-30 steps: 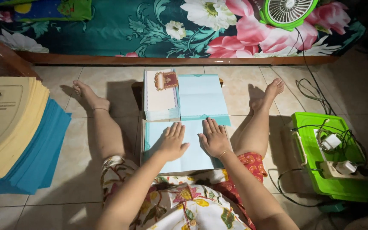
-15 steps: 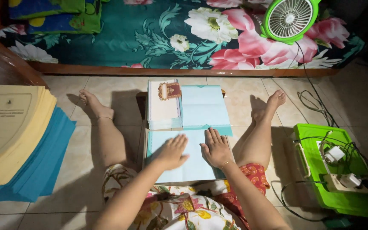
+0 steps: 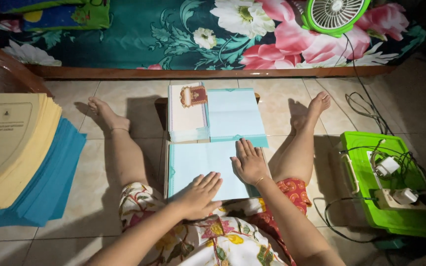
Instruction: The person sits on the floor and repeatedly folds light blue paper sheets in half, pressing the crease with both hands. They handle the sheets one at a time, placing each folded sheet into a growing stack on a small wooden table.
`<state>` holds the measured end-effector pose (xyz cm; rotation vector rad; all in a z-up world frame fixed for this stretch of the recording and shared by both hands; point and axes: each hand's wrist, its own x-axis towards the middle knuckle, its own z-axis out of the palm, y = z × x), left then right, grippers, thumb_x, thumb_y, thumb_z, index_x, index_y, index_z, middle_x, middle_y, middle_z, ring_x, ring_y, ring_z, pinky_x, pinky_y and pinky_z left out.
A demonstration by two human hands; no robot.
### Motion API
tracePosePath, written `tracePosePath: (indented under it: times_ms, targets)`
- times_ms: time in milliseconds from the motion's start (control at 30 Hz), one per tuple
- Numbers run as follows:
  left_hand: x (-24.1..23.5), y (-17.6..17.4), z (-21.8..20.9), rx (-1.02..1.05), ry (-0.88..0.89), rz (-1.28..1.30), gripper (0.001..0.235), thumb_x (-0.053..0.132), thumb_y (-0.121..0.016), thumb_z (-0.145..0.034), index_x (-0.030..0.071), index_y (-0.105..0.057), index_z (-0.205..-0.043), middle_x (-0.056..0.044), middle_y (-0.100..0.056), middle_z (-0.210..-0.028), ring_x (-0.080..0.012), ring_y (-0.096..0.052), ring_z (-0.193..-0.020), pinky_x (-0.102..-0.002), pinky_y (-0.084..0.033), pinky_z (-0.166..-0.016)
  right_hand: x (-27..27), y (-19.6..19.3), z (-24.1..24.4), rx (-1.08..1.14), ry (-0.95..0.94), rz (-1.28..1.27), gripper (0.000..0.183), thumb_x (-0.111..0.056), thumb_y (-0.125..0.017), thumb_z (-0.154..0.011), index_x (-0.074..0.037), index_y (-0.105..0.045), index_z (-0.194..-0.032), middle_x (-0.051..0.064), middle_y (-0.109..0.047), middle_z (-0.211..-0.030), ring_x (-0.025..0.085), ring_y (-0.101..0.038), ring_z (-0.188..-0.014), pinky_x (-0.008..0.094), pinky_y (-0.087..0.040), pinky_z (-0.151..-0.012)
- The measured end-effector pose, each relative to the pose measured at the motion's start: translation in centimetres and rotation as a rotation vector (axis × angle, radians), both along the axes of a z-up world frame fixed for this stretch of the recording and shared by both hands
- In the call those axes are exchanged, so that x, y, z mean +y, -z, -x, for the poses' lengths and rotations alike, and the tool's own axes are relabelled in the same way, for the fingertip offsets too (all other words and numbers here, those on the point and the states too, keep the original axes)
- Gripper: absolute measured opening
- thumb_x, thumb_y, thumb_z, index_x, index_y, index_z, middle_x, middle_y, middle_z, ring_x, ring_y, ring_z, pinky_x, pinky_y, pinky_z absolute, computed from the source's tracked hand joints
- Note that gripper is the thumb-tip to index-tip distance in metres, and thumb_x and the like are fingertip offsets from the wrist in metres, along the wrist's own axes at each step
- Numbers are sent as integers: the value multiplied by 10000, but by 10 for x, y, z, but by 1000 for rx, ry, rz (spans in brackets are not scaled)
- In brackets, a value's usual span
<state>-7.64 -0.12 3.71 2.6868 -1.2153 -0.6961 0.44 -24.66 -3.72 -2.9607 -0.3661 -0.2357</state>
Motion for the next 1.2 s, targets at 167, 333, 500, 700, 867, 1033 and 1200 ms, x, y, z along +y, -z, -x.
tracePosePath:
  times_ms: [167,333,500,700,867,1033,1200]
  targets:
    - [-4,33,-42,-198,-90,51,778,551,-226,-1050,9,-213,-1607,-196,-176,-1687,-333,-130,-1571,-517,-124,-1239,7,-27,6,251,79,199,750,-587,-72,-1042,-162,-121,-1658,41,-114,-1731,200,-91,-1592,405,-115,-1216]
    - [-13,29,-87,-224,-305,-11,763,534,-239,-1052,27,-191,-1620,-175,-154,-1700,-305,-110,-1583,-501,-117,-1256,7,-24,6,243,79,221,746,-586,-86,-1044,-158,-140,-1653,51,-134,-1728,206,-108,-1590,404,-128,-1219]
    - [-19,33,-84,-189,-410,-41,788,549,-219,-1056,14,-135,-1628,-176,-91,-1713,-294,-40,-1593,-491,-54,-1269,6,-20,3,247,86,194,755,-594,-82,-1039,-162,-123,-1657,47,-111,-1732,200,-91,-1592,409,-124,-1226]
    - [-6,13,-12,-215,-128,-40,828,569,-286,-1034,-28,-203,-1601,-238,-170,-1682,-359,-120,-1570,-518,-123,-1241,6,-23,3,257,83,198,756,-590,-78,-1037,-162,-115,-1659,40,-115,-1732,198,-91,-1591,408,-120,-1219]
    - [6,28,-24,-199,-102,-8,811,579,-229,-1035,15,-181,-1615,-191,-151,-1695,-320,-105,-1574,-512,-124,-1239,6,-20,2,249,86,209,749,-584,-85,-1042,-159,-121,-1658,49,-125,-1729,206,-107,-1589,410,-126,-1220]
    - [15,29,-66,-311,-270,-68,772,546,-292,-1042,27,-226,-1610,-176,-215,-1687,-310,-152,-1577,-497,-155,-1239,7,-25,6,245,94,195,752,-580,-66,-1042,-154,-116,-1659,49,-120,-1731,203,-92,-1593,408,-121,-1218]
    - [36,55,-85,-279,-582,3,761,522,-242,-1061,23,-159,-1629,-163,-125,-1715,-293,-69,-1593,-489,-64,-1258,7,-27,6,237,84,209,752,-590,-106,-1037,-160,-139,-1654,61,-142,-1727,209,-120,-1589,402,-141,-1224]
